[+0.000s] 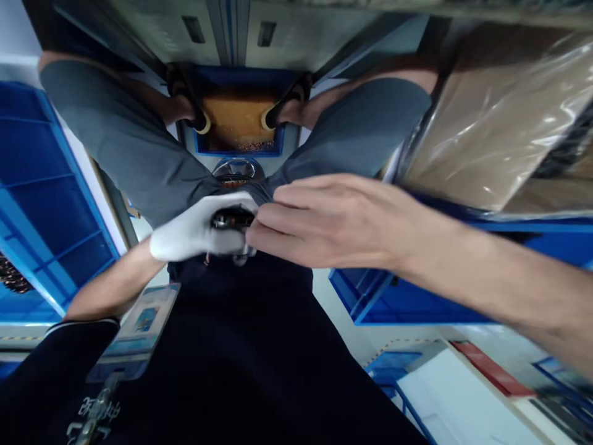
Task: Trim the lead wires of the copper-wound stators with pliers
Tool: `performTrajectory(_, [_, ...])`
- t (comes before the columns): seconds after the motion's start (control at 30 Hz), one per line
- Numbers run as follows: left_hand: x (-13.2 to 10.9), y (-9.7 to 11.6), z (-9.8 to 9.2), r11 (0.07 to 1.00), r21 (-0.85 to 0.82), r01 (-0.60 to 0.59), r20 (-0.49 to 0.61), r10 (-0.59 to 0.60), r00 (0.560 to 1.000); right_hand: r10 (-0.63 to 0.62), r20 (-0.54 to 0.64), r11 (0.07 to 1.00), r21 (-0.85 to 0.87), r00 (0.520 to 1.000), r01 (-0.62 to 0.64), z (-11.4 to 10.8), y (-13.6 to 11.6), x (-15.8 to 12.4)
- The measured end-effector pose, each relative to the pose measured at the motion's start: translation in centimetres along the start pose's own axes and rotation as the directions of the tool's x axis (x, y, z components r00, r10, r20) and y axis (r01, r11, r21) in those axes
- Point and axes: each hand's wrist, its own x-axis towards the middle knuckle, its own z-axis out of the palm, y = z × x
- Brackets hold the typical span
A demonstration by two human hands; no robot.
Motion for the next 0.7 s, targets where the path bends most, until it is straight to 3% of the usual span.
performTrajectory(0.03, [0.0, 0.1, 0.2, 0.992, -0.108, 0.071, 0.114, -0.058, 0.992, -0.056, -0.002, 0.991, -0.125, 0.998, 0.056, -1.0, -0.5, -0.1])
performTrajectory(0.07, [-0.1, 0.1, 0.3, 0.985, -0.138, 0.105, 0.154, -0.084, 0.985, -0.124, -0.021, 0.96, -0.258, 0.992, 0.114, -2.0, -0.9, -0.4])
performTrajectory(0.1, [-0.4, 0.1, 0.4, 0.994, -0.078, 0.083, 0.099, -0.075, 0.992, -0.204, -0.047, 0.894, -0.416, 0.978, 0.167, -2.8, -1.1, -0.7])
performTrajectory(0.13, [-0.8, 0.0, 0.4, 0.997, 0.073, 0.009, -0.027, -0.008, 1.0, -0.269, -0.069, 0.815, -0.547, 0.961, 0.189, -3.6, -1.1, -1.1])
performTrajectory(0.17, [-1.1, 0.0, 0.4, 0.956, 0.283, -0.077, -0.141, 0.121, 0.983, -0.291, -0.086, 0.774, -0.606, 0.953, 0.181, -4.1, -1.0, -1.5])
performTrajectory(0.23, [-1.5, 0.1, 0.3, 0.755, 0.626, -0.193, -0.178, 0.379, 0.908, -0.133, -0.059, 0.887, -0.452, 0.989, 0.093, -4.2, -0.3, -1.8])
performTrajectory(0.27, [-1.5, 0.3, 0.2, 0.673, 0.702, -0.23, -0.142, 0.45, 0.882, 0.006, 0.028, 0.966, -0.257, 1.0, 0.002, -3.9, 0.3, -1.8])
performTrajectory(0.3, [-1.5, 0.6, 0.1, 0.631, 0.729, -0.265, -0.105, 0.486, 0.868, 0.136, 0.154, 0.991, -0.035, 0.979, -0.132, -3.4, 0.9, -1.6])
performTrajectory(0.37, [-1.3, 1.3, 0.1, 0.653, 0.708, -0.268, -0.087, 0.458, 0.885, 0.258, 0.388, 0.882, 0.28, 0.885, -0.38, -2.0, 1.9, -1.0])
performTrajectory(0.4, [-1.2, 1.7, 0.2, 0.695, 0.675, -0.249, -0.102, 0.422, 0.901, 0.266, 0.424, 0.83, 0.357, 0.866, -0.43, -1.2, 2.1, -0.7])
performTrajectory(0.43, [-1.3, 2.0, 0.3, 0.75, 0.626, -0.213, -0.126, 0.367, 0.922, 0.262, 0.398, 0.821, 0.386, 0.879, -0.42, -0.6, 2.0, -0.4])
performTrajectory(0.53, [-1.9, 2.1, 0.9, 0.949, 0.314, -0.019, -0.128, 0.063, 0.99, 0.135, 0.156, 0.979, 0.13, 0.978, -0.156, 0.1, 0.3, -0.2])
performTrajectory(0.6, [-2.5, 1.9, 1.2, 0.991, 0.082, 0.108, 0.02, -0.11, 0.994, -0.005, 0.087, 0.988, -0.154, 0.996, 0.019, -0.4, -1.4, -0.3])
performTrajectory(0.63, [-2.7, 1.9, 1.3, 0.991, 0.039, 0.127, 0.049, -0.128, 0.99, -0.066, 0.056, 0.964, -0.254, 0.996, 0.078, -0.9, -2.1, -0.5])
performTrajectory(0.7, [-2.7, 2.0, 1.4, 0.985, 0.169, 0.031, -0.08, -0.018, 0.997, -0.116, -0.109, 0.946, -0.315, 0.987, 0.077, -1.8, -2.7, -0.9])
